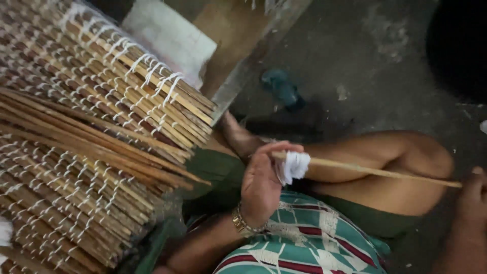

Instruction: Wrapping and securing white cotton threads around a wooden stick as part of a manual assembly process.

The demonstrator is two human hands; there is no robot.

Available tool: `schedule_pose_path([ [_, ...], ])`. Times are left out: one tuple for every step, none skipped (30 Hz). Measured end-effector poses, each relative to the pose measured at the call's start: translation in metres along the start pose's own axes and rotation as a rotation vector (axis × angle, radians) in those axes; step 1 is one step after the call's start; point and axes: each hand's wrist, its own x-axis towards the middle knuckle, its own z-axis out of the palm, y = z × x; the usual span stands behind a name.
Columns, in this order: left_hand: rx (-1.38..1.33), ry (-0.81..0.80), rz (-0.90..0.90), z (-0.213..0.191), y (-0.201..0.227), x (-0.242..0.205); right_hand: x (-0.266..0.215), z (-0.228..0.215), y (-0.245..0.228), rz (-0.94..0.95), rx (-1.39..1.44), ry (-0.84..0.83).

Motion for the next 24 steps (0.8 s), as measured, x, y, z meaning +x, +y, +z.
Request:
schedule_pose_path([
  [0.004, -0.023, 0.004, 0.002, -0.003, 0.0, 0.002, 0.005, 0.007, 0.002, 0.012, 0.02],
  [0.103, 0.065, 0.019, 0.004, -0.006, -0.001, 0.003, 0.009, 0.015, -0.133, 0.088, 0.038],
  [0.202, 0.154, 0.036, 0.005, -0.009, -0.002, 0.005, 0.015, 0.022, -0.269, 0.162, 0.058],
  [0.203, 0.137, 0.04, 0.01, -0.003, 0.001, -0.002, 0.006, 0.006, -0.269, 0.168, 0.074],
  [0.377, 0.134, 0.051, 0.015, 0.004, 0.004, -0.01, -0.002, -0.011, -0.252, 0.172, 0.045],
  [0.549, 0.133, 0.071, 0.02, 0.01, 0.009, -0.013, -0.007, -0.029, -0.242, 0.178, 0.017],
  [0.55, 0.117, 0.085, 0.025, 0.014, 0.009, -0.013, -0.016, -0.055, -0.248, 0.188, 0.034],
  [0.578, 0.033, 0.087, 0.03, 0.017, 0.01, -0.013, -0.028, -0.082, -0.359, 0.15, -0.059],
  [0.606, -0.052, 0.089, 0.035, 0.021, 0.01, -0.014, -0.039, -0.108, -0.469, 0.109, -0.152],
  [0.604, -0.07, 0.101, 0.034, 0.014, 0.01, -0.018, -0.046, -0.126, -0.473, 0.112, -0.132],
  [0.41, -0.07, 0.113, 0.032, 0.007, 0.01, -0.022, -0.052, -0.145, -0.483, 0.025, -0.121],
  [0.214, -0.073, 0.123, 0.031, 0.0, 0.011, -0.024, -0.059, -0.165, -0.493, -0.062, -0.108],
  [0.21, -0.094, 0.134, 0.032, 0.002, 0.014, -0.026, -0.064, -0.162, -0.498, -0.06, -0.084],
  [0.032, -0.078, 0.018, 0.033, 0.004, 0.016, -0.027, -0.067, -0.16, -0.471, -0.043, -0.061],
  [-0.144, -0.062, -0.1, 0.032, 0.005, 0.017, -0.028, -0.068, -0.158, -0.444, -0.025, -0.039],
  [-0.148, -0.063, -0.091, 0.031, 0.003, 0.016, -0.029, -0.072, -0.154, -0.453, -0.026, -0.037],
  [-0.17, -0.067, -0.156, 0.03, 0.001, 0.015, -0.03, -0.075, -0.149, -0.46, -0.048, -0.016],
  [-0.189, -0.075, -0.218, 0.028, 0.0, 0.016, -0.028, -0.075, -0.146, -0.468, -0.065, 0.007],
  [-0.19, -0.08, -0.205, 0.026, -0.001, 0.016, -0.03, -0.077, -0.146, -0.479, -0.061, 0.013],
  [-0.17, -0.084, -0.186, 0.024, -0.002, 0.015, -0.032, -0.078, -0.145, -0.47, -0.027, 0.032],
  [-0.151, -0.088, -0.167, 0.022, -0.004, 0.016, -0.034, -0.08, -0.144, -0.461, 0.008, 0.052],
  [-0.151, -0.091, -0.157, 0.031, 0.004, 0.016, -0.033, -0.081, -0.136, -0.469, 0.012, 0.055],
  [-0.05, -0.024, -0.068, 0.039, 0.012, 0.017, -0.03, -0.082, -0.128, -0.443, 0.056, 0.053],
  [0.051, 0.047, 0.023, 0.047, 0.02, 0.017, -0.028, -0.082, -0.121, -0.419, 0.103, 0.048],
])
